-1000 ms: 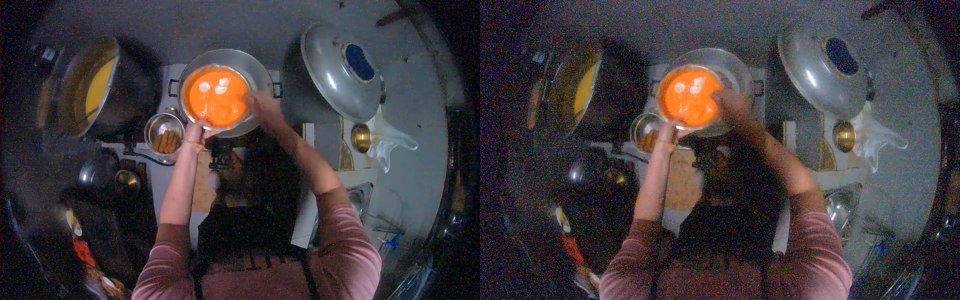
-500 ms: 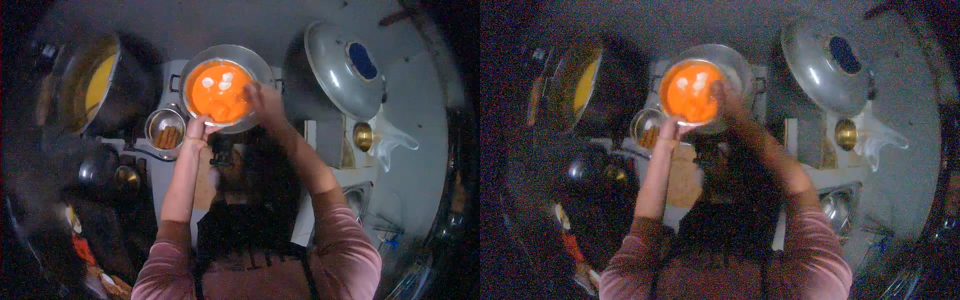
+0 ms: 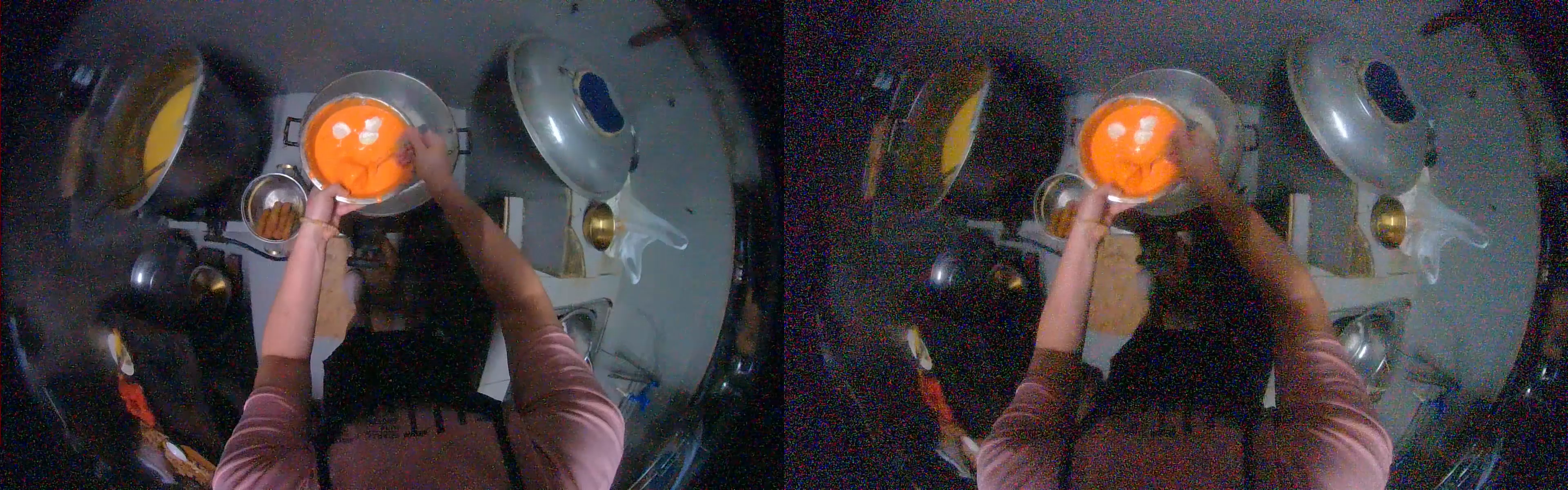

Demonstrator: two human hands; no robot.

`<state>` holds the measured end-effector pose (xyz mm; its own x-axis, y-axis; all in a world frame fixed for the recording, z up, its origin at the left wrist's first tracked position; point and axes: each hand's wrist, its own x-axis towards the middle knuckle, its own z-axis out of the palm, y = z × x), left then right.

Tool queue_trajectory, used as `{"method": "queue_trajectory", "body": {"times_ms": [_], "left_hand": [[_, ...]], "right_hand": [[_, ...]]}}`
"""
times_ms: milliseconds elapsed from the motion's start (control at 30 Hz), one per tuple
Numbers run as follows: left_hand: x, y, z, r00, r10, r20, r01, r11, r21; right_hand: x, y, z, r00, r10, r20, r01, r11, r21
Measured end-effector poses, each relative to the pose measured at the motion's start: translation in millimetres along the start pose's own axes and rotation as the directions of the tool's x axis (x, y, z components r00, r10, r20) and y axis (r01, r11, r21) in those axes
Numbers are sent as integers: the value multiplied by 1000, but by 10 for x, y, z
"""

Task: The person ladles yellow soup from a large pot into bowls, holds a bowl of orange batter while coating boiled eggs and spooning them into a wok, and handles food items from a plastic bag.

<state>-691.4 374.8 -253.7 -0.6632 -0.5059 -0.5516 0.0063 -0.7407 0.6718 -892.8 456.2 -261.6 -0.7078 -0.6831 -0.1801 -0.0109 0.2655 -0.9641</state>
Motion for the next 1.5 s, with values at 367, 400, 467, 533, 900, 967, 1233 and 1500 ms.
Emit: {"method": "queue_trajectory", "body": {"times_ms": [367, 400, 467, 533, 900, 967, 1233, 1500], "left_hand": [[77, -19, 26, 996, 26, -87, -29, 999, -24], [84, -13, 19, 995, 25, -98, -29, 999, -33], [83, -5, 2, 993, 59, -100, -62, 998, -27], [110, -18, -49, 991, 90, -102, -93, 995, -23], [43, 3, -743, 959, 134, -248, -177, 971, -161], [-79, -19, -773, 930, 155, -334, -214, 966, -147], [-517, 168, -608, 932, 266, -246, -307, 940, -148], [-237, 199, -546, 961, 235, -148, -249, 965, -81]], "right_hand": [[61, 146, -4, 1000, -12, -7, 13, 967, 256], [99, 165, 0, 998, -42, -39, 50, 969, 241], [145, 127, -18, 999, -37, -30, 43, 964, 264], [166, 28, -45, 999, -31, -21, 36, 958, 285], [179, -23, -183, 982, -143, -127, 178, 928, 328], [164, 308, -169, 980, -82, -181, 135, 943, 303], [95, 1071, -279, 972, -30, -231, 64, 988, 138], [-18, 432, -149, 893, -448, -42, 228, 532, -816]]}}
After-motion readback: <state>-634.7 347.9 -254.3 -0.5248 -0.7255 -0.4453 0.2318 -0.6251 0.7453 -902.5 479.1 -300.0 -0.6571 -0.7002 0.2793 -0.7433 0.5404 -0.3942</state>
